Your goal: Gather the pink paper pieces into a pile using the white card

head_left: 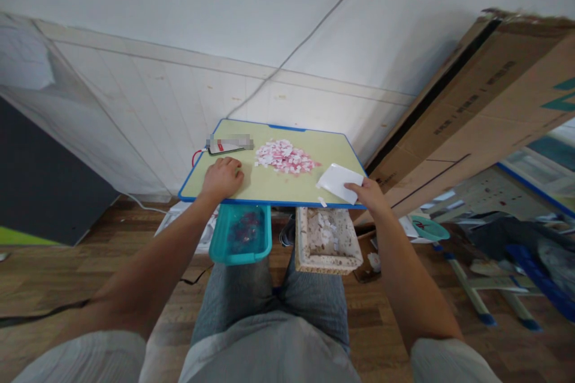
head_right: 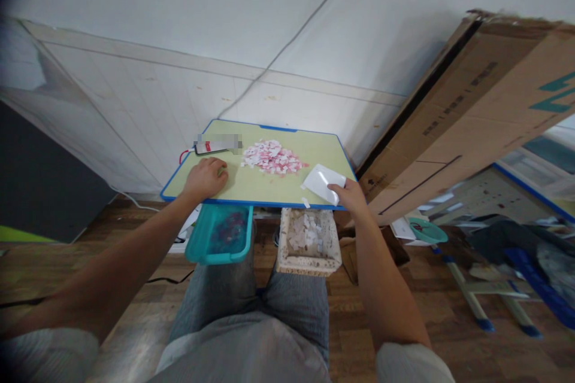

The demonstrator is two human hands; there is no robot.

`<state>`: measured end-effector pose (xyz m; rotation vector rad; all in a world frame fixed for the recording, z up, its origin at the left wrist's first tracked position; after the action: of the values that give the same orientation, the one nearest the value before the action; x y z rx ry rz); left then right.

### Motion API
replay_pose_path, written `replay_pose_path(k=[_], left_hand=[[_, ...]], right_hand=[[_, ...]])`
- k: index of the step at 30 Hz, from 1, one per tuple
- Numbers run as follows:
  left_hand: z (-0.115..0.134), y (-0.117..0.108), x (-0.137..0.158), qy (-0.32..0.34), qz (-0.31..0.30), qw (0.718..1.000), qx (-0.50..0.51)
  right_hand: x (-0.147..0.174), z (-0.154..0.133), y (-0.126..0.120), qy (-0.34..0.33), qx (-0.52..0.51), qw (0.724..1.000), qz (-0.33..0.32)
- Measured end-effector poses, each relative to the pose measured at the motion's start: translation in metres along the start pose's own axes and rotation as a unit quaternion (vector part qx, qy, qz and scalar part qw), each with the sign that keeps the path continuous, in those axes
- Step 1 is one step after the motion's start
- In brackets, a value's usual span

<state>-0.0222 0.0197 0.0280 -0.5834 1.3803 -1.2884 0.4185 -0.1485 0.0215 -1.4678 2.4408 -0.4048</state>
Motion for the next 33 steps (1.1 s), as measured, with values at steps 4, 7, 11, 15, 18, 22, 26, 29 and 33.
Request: replay_pose_path(k=[4,7,11,15,18,22,26,29,33], left_hand=[[-0.001,0.0,-0.001,-0.003,-0.001,1.0,0.006],[-0.001,0.001,0.0,-0.003,-0.001,1.0,0.005],[-0.001,0.0,0.0,0.003,0.006,1.0,0.004],[-0.001,0.001,-0.001,0.004,0.003,1.0,0.006],[-0.001,0.0,-0.002,-0.004,-0.004,1.0,0.004],[-0.001,-0.001,-0.001,-0.002,0.003,1.0,0.003],[-0.007,0.0,-0.006,0.006,0.015,1.0,-0.001],[-0.014,0.003,-0.022,0.009,0.01,1.0,0.004],[-0.022,0.015,-0.053,-0.024,-0.026,0.999,-0.001]], right_hand=[[0.001,0.012,0.003,0.048,-0.021,0.998,-0.02],[0.007,0.02,0.0,0.076,-0.028,0.994,-0.067],[0.013,0.029,-0.007,0.096,-0.033,0.989,-0.112],[0.013,0.035,-0.011,0.095,-0.045,0.988,-0.113],[0.009,0.034,-0.008,0.074,-0.056,0.991,-0.094],[-0.007,0.03,0.003,0.046,-0.05,0.996,-0.054],[-0.042,0.027,0.005,0.015,-0.014,1.0,0.01],[-0.077,0.025,0.004,0.003,-0.006,0.999,0.035],[-0.123,0.021,0.005,0.008,0.003,1.0,0.024]])
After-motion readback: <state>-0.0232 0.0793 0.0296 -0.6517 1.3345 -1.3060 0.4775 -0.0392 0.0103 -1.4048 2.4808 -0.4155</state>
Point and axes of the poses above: each hand's wrist, its own x-axis away from the middle knuckle, its own y-axis out of the palm, z = x × y, the point moved 9 cm from there along -x, towards the middle knuckle, and after that the axes turned 5 degrees about -y, right-handed, at the moved point
